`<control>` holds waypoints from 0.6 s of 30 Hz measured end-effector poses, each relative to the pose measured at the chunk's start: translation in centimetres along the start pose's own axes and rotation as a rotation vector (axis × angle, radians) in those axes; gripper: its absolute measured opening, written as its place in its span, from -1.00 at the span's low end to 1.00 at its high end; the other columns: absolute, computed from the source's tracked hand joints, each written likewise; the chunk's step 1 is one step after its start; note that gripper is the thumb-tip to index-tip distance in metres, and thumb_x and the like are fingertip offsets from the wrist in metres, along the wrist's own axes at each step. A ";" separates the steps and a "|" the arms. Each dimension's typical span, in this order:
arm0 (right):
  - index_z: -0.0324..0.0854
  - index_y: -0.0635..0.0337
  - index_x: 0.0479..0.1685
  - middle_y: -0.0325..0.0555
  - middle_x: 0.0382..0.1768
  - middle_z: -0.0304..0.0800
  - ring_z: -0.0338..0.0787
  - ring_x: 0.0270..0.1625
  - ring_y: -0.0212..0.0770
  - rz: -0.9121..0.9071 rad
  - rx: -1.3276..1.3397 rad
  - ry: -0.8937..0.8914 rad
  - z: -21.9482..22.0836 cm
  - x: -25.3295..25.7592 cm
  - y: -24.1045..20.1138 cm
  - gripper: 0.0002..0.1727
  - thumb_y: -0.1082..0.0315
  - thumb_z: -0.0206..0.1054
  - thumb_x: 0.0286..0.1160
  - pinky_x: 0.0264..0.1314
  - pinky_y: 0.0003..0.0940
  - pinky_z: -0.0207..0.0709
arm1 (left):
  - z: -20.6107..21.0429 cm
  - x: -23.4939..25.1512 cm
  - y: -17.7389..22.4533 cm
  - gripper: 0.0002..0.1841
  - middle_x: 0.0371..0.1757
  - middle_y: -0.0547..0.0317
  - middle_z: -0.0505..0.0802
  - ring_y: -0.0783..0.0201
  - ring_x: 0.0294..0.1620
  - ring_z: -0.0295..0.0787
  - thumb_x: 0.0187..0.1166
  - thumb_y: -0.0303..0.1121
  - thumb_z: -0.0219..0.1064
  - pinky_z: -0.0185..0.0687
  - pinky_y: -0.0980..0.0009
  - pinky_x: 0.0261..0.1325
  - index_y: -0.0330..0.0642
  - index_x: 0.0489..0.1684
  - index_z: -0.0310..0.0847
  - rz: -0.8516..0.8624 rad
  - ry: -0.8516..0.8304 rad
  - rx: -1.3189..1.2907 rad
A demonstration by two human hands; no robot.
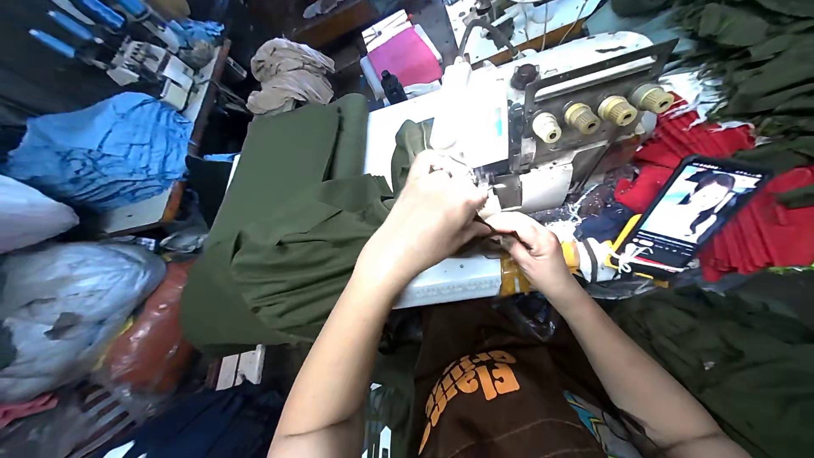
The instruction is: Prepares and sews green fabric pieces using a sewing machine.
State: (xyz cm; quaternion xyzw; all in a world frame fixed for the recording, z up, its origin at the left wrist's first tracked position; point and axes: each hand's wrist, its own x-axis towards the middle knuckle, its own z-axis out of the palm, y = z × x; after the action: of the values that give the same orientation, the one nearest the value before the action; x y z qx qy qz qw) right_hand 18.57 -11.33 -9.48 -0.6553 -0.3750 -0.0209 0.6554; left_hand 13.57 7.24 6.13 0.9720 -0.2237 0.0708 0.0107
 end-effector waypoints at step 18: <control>0.85 0.19 -0.05 -0.03 0.09 0.91 0.89 0.17 -0.21 -0.191 -0.433 0.060 -0.3 -0.4 -1.4 -0.77 0.60 0.34 0.50 0.26 -0.35 0.74 | 5.3 -2.5 5.8 -0.87 -0.26 0.23 0.83 0.17 0.05 0.71 0.58 -0.30 0.42 0.14 -0.07 0.58 -0.03 -0.33 0.88 -0.268 0.319 -0.025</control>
State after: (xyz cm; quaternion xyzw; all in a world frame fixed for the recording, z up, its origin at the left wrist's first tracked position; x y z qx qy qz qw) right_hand 17.71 -12.00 -8.47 -0.7410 -0.4027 -0.1821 0.5055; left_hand 9.49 2.82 0.49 0.9693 -0.0888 0.2191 0.0676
